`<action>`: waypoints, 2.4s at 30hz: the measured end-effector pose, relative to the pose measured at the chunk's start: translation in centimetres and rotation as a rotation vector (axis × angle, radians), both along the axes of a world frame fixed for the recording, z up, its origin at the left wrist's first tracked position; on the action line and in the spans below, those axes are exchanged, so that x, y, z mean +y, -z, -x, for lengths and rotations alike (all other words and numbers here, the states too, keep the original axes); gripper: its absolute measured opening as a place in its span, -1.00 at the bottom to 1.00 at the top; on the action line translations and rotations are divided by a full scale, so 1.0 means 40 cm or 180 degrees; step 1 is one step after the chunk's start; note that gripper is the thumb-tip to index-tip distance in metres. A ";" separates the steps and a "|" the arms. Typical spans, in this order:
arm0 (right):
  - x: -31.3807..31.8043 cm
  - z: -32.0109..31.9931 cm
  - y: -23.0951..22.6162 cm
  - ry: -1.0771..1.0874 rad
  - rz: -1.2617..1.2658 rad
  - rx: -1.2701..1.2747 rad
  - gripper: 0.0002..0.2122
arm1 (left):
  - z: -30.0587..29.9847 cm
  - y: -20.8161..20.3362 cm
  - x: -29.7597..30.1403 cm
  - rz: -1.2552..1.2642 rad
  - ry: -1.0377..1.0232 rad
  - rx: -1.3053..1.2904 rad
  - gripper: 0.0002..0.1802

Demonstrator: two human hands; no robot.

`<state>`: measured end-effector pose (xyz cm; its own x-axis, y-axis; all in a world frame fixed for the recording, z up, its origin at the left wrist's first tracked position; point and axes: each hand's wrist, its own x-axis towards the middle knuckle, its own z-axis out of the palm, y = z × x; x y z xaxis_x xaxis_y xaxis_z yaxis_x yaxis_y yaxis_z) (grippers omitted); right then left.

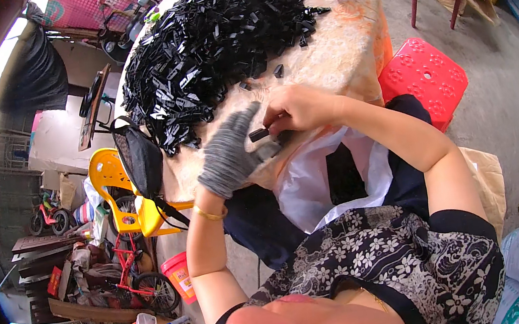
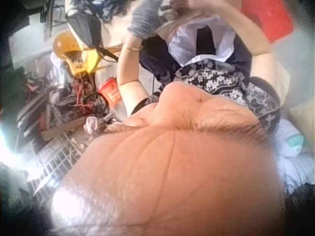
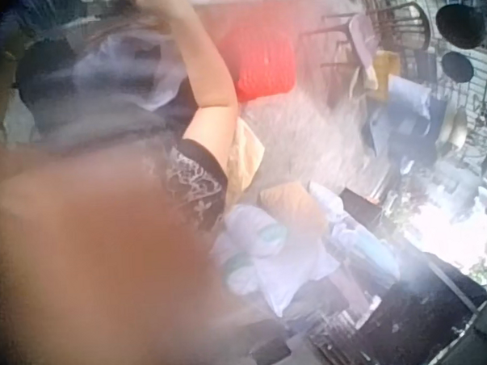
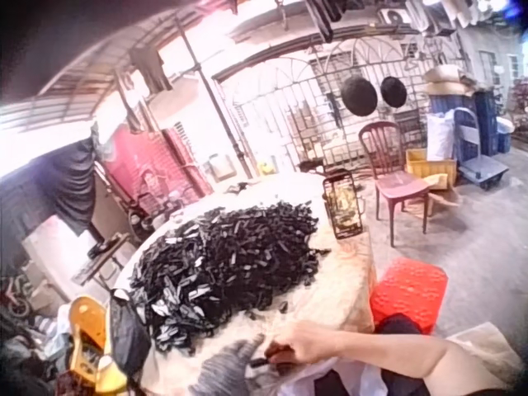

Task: Assembling small black plastic clips on a table.

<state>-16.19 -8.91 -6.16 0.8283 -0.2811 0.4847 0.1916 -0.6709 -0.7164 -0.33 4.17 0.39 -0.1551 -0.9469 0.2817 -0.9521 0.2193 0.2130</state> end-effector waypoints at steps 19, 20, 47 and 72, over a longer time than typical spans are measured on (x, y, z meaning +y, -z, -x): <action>-0.062 -0.025 0.013 0.1602 0.1359 0.0251 -0.82 | -0.265 0.174 -0.111 0.1358 -0.1868 -0.0028 -0.50; -0.056 -0.025 0.012 0.1504 0.1399 0.0182 -0.83 | -0.241 0.176 -0.110 0.1359 -0.1821 0.0034 -0.48; 0.035 -0.007 -0.020 0.0104 0.0308 0.0328 -0.86 | -0.180 0.082 -0.037 0.0973 -0.0553 0.3143 -0.77; 0.050 -0.013 0.006 -0.0502 0.0307 -0.0215 -0.88 | -0.028 0.045 0.071 -0.1509 -0.0790 0.2713 -0.67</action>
